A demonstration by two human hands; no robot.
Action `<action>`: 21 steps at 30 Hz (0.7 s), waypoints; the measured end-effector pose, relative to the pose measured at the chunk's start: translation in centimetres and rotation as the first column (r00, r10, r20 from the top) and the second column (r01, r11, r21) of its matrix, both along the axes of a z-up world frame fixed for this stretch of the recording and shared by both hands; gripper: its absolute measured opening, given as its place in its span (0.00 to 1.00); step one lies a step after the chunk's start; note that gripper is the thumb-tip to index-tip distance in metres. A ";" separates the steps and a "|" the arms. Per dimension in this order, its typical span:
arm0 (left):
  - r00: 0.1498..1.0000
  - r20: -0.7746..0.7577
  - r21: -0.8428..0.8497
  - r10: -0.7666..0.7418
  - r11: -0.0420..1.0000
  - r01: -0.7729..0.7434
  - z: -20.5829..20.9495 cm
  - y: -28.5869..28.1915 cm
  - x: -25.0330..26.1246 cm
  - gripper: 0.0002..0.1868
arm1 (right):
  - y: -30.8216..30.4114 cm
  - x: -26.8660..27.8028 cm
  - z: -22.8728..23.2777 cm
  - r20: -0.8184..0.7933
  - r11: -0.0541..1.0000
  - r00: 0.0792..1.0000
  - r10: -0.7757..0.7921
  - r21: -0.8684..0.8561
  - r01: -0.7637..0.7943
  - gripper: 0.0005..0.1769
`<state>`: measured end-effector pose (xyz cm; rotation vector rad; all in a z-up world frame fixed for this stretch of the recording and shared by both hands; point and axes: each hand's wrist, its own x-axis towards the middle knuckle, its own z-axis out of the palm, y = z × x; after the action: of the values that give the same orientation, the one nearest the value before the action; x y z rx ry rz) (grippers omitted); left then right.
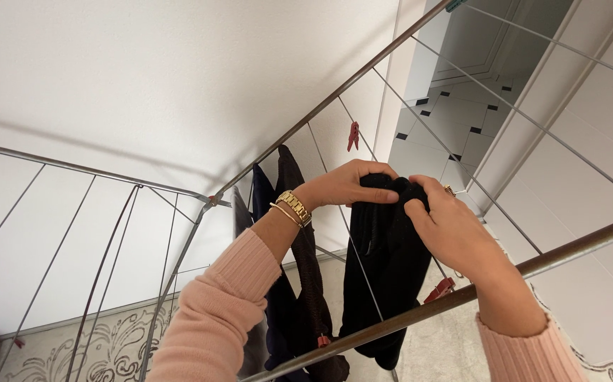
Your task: The person takes dark garments from a red laundry basket and hangs them on a metal drying rack. They unfold each item, drape it over the rack bars, and use red clothespins to secure the garments in place.
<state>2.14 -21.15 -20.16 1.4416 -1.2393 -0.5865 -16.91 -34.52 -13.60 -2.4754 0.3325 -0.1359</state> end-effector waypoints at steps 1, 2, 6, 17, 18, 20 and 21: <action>1.000 0.002 0.000 0.000 1.000 0.000 0.3 -0.2 0.0 0.15 | 0.1 -0.1 0.1 0.002 1.000 1.000 0.000 0.000 0.000 0.32; 0.998 0.057 -0.030 0.023 0.999 -0.021 0.5 -0.3 0.1 0.12 | 0.2 -0.2 0.2 -0.021 0.999 1.000 -0.016 0.035 0.017 0.32; 0.978 0.197 -0.109 0.062 0.993 -0.041 1.1 -0.6 0.2 0.09 | 2.3 -1.9 2.6 -0.048 0.995 0.996 -0.070 0.068 0.073 0.40; 0.995 0.040 -0.094 0.091 0.992 -0.087 1.6 1.2 0.9 0.21 | -0.6 -0.5 -0.9 0.096 0.975 0.982 -0.163 -0.137 0.175 0.29; 0.993 0.019 -0.106 0.119 0.988 -0.116 1.5 1.5 1.2 0.20 | -0.9 -0.5 -1.1 0.099 0.968 0.979 -0.176 -0.164 0.190 0.27; 0.983 0.075 0.000 0.165 0.986 -0.166 2.7 2.7 1.3 0.21 | -0.5 -1.3 0.5 0.060 0.964 0.974 -0.219 -0.141 0.226 0.24; 0.970 0.136 0.105 0.201 0.971 -0.216 3.2 3.2 1.4 0.23 | -0.2 -1.7 1.2 0.018 0.957 0.964 -0.264 -0.119 0.264 0.22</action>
<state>3.55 -17.98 -16.94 1.7066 -1.1451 -0.4378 -18.59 -34.75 -12.39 -2.5380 0.6721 -0.2769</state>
